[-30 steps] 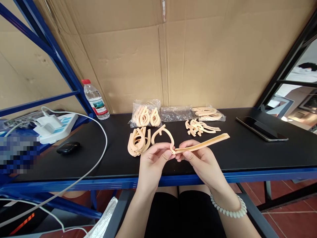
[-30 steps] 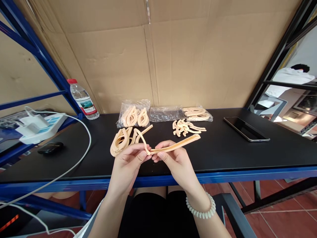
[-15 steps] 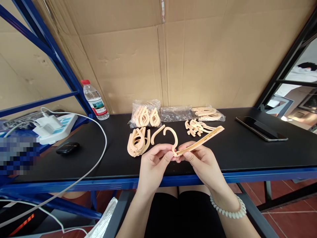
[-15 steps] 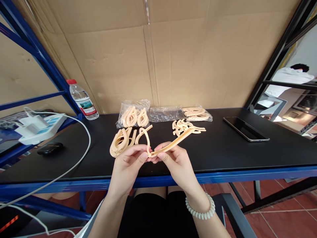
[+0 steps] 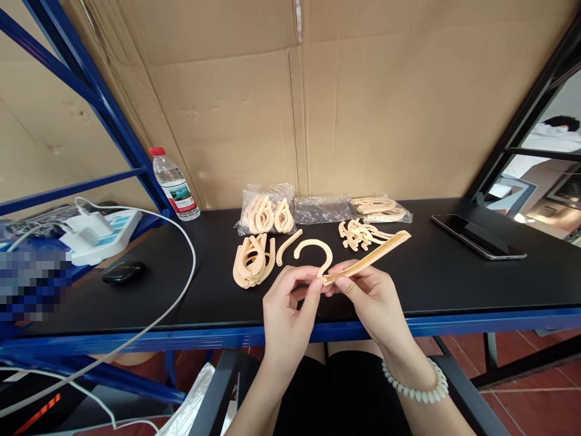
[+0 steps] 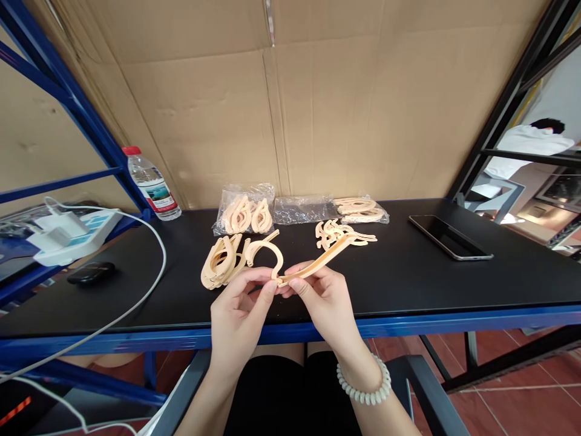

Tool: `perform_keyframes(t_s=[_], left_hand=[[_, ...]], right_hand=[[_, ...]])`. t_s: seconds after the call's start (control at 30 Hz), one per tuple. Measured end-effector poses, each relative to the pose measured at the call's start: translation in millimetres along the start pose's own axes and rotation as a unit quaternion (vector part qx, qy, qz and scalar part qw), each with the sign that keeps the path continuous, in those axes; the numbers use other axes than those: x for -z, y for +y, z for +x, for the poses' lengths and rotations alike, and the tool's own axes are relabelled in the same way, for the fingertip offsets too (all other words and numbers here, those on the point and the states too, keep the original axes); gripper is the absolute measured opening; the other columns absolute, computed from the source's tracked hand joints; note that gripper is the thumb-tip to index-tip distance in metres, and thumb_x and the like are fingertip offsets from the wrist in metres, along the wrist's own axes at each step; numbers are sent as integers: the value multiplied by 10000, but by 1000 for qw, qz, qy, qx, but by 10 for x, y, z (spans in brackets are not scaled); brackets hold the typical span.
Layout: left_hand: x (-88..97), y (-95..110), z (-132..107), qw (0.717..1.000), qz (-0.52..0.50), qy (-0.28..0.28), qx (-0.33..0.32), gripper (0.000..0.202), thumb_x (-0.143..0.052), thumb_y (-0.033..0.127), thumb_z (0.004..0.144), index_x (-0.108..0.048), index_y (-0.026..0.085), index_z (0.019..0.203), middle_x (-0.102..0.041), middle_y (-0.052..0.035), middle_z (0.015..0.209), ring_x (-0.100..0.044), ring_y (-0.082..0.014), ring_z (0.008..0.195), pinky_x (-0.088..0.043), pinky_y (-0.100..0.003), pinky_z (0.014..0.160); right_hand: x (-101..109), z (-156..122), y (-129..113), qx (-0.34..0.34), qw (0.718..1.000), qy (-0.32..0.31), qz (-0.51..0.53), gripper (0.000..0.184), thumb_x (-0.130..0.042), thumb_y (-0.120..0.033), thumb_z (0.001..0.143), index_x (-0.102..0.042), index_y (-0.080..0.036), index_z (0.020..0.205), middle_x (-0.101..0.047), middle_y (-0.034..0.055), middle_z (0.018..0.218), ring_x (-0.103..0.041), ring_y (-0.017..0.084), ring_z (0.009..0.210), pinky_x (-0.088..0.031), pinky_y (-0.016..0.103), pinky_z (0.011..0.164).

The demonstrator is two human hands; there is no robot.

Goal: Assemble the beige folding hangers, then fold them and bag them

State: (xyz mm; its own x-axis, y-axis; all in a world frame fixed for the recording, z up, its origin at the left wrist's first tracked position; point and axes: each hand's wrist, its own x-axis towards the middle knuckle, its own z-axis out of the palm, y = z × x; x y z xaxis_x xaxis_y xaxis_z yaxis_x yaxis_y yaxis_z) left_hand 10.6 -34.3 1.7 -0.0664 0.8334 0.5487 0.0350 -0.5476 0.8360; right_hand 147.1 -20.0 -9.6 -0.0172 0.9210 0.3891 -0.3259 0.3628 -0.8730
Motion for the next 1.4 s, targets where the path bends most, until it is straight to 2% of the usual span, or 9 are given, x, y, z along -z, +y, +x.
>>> perform_keyframes(t_s=[0.23, 0.4, 0.57, 0.77, 0.93, 1.07, 1.17, 1.3, 1.4], left_hand=[[-62, 29, -31, 998, 51, 28, -32, 81, -639, 160, 849, -691, 195, 900, -665, -15, 850, -665, -135, 804, -598, -229, 709], [-98, 70, -30, 997, 52, 52, -13, 61, -656, 172, 833, -695, 189, 876, -681, -22, 834, -679, -150, 804, -602, -244, 713], [-110, 56, -41, 999, 11, 45, 29, 73, -663, 188, 831, -706, 178, 890, -705, -38, 852, -689, -176, 836, -600, -268, 734], [-108, -5, -87, 997, 30, 67, 10, 133, -646, 158, 853, -747, 221, 912, -717, -17, 873, -675, -142, 824, -569, -222, 741], [-148, -23, -100, 996, 9, 83, 15, 150, -660, 160, 842, -756, 225, 937, -733, -19, 906, -691, -154, 849, -580, -235, 769], [-162, -27, -77, 996, 0, 57, 70, 157, -667, 217, 841, -751, 190, 971, -753, -48, 938, -715, -187, 843, -603, -276, 764], [-133, 0, -41, 996, -1, 33, 83, 171, -683, 239, 826, -742, 188, 979, -760, -50, 941, -724, -197, 834, -613, -294, 755], [-12, 40, 30, 993, 107, -3, 44, 181, -644, 267, 856, -709, 199, 1011, -759, -46, 913, -728, -202, 811, -603, -330, 781], [93, -2, 95, 960, 279, -25, -22, 193, -601, 285, 879, -669, 179, 1026, -740, -97, 988, -707, -262, 930, -568, -411, 853]], right_hand=[[-13, -16, -13, 6, 1000, 25, 0, 72, -730, -245, 814, -722, -186, 855, -726, 25, 755, -690, 147, 644, -608, 289, 659], [-14, -32, -10, 0, 999, 40, -2, 86, -734, -263, 814, -722, -191, 860, -734, 29, 732, -690, 151, 634, -611, 299, 656], [-34, -35, -24, 1, 999, 53, -13, 108, -727, -276, 818, -714, -180, 866, -738, 35, 721, -692, 156, 612, -612, 297, 627], [-101, -48, -82, 17, 997, 72, -36, 103, -753, -264, 781, -712, -182, 830, -745, 35, 707, -697, 156, 601, -614, 286, 620], [-108, -58, -87, 23, 995, 93, -42, 129, -755, -283, 774, -710, -177, 832, -740, 41, 694, -689, 161, 579, -614, 299, 608], [-87, -40, -81, 6, 995, 97, -37, 148, -765, -292, 763, -674, -177, 746, -713, 23, 635, -671, 151, 544, -598, 276, 560], [-55, -7, -63, -29, 997, 65, -26, 156, -768, -300, 766, -687, -177, 816, -718, 17, 680, -678, 144, 574, -600, 266, 575], [-18, 22, -28, -55, 998, 41, -3, 210, -785, -318, 750, -726, -170, 886, -744, 45, 775, -714, 175, 686, -626, 304, 664], [-10, 22, -16, -41, 995, 83, 37, 182, -791, -304, 747, -724, -171, 851, -735, 36, 748, -719, 178, 711, -626, 310, 701]])
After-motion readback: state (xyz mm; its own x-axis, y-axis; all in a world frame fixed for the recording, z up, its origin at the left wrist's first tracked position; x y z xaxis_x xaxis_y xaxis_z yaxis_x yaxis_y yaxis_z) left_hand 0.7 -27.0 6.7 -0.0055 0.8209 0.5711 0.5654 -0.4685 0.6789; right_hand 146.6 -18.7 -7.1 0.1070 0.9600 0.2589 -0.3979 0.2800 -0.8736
